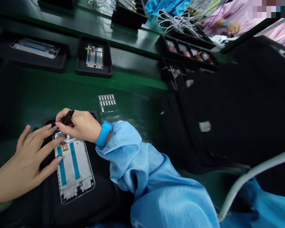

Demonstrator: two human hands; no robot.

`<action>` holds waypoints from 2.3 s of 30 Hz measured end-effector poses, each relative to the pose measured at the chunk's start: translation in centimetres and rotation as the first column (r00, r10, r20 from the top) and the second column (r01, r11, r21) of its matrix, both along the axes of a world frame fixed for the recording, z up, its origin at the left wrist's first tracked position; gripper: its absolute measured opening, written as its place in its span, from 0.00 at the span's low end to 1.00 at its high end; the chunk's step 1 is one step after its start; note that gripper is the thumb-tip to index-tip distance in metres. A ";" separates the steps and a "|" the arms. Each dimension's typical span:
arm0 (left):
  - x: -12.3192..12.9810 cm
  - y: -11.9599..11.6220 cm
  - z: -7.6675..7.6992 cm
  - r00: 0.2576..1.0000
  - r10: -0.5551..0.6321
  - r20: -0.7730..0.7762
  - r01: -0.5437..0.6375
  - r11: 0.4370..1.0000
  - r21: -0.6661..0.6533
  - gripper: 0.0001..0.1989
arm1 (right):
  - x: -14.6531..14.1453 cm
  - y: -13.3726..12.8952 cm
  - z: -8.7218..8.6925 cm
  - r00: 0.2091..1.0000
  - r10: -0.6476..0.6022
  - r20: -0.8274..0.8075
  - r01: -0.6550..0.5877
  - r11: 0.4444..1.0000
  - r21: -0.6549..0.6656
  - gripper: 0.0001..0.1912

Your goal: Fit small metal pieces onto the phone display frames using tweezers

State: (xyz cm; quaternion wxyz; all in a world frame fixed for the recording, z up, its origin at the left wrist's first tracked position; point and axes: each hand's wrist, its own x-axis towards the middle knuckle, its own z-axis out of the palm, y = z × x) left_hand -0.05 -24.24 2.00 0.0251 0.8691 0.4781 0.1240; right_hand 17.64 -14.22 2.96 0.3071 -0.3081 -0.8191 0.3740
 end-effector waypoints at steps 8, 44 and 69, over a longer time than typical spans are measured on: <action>-0.1 0.1 0.0 1.000 0.001 0.011 -0.001 1.000 -0.013 0.22 | 0.0 0.3 -0.2 1.000 -0.007 0.001 0.007 1.000 0.001 0.05; 0.0 0.0 0.0 1.000 -0.006 -0.013 0.006 1.000 -0.006 0.23 | -0.1 -0.8 -0.5 0.996 -0.086 0.007 0.085 0.993 0.084 0.08; 0.3 0.1 0.7 0.994 0.008 -0.106 -0.003 0.999 0.045 0.22 | -0.5 -1.2 -0.2 0.977 -0.212 0.012 0.209 0.971 0.114 0.07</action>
